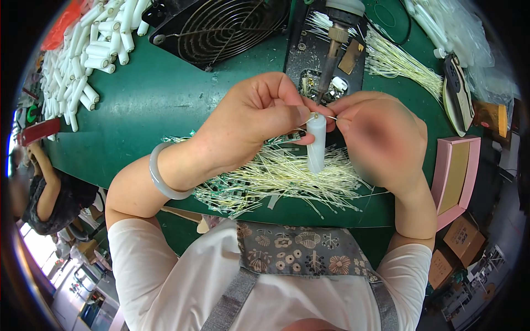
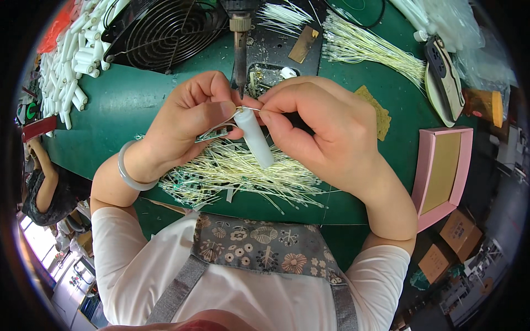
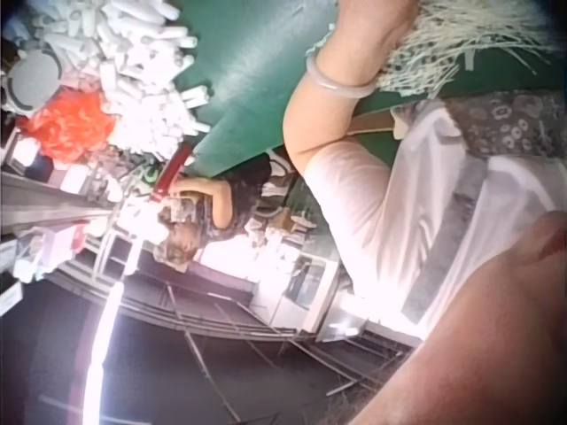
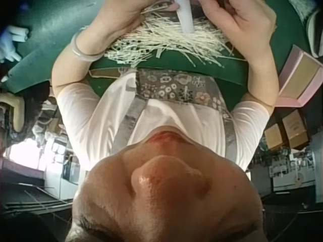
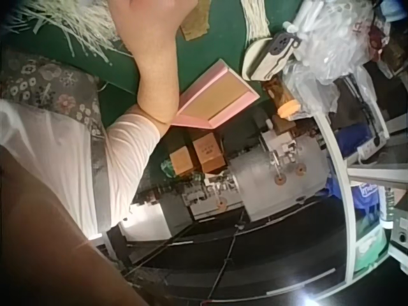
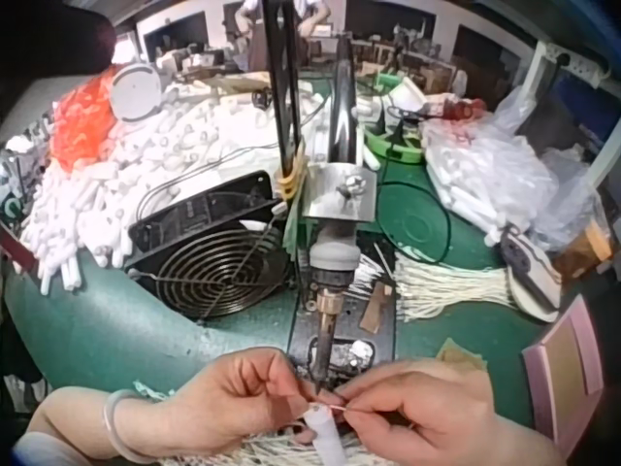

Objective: The person assembles electronic components by threading wires into plastic tubes and soldering the connections to the tubes using a soldering iron and solder wire.

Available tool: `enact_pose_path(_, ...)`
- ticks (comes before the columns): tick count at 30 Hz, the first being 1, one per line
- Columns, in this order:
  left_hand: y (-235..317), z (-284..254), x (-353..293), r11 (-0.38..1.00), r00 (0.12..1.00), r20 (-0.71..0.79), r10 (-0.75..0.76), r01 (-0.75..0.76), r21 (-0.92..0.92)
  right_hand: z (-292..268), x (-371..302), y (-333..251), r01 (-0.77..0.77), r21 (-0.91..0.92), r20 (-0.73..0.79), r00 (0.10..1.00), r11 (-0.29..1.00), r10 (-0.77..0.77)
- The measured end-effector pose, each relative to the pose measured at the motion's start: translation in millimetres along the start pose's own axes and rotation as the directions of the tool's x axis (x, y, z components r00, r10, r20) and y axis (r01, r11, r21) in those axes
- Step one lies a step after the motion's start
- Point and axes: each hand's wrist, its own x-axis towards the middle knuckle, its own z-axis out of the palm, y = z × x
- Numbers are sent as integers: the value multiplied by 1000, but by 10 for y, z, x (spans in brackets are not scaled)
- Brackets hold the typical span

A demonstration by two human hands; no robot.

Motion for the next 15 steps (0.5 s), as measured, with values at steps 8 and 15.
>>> enact_pose_path(8, 12, -4, 29, 1000, 1000, -15, 11, -11, 20, 10, 21, 33, 1, 2, -33, 999, 1000, -1)
enact_pose_path(15, 16, -44, 47, 996, 999, 20, 30, -28, -83, 13, 42, 37, 6, 4, -46, 999, 1000, -6)
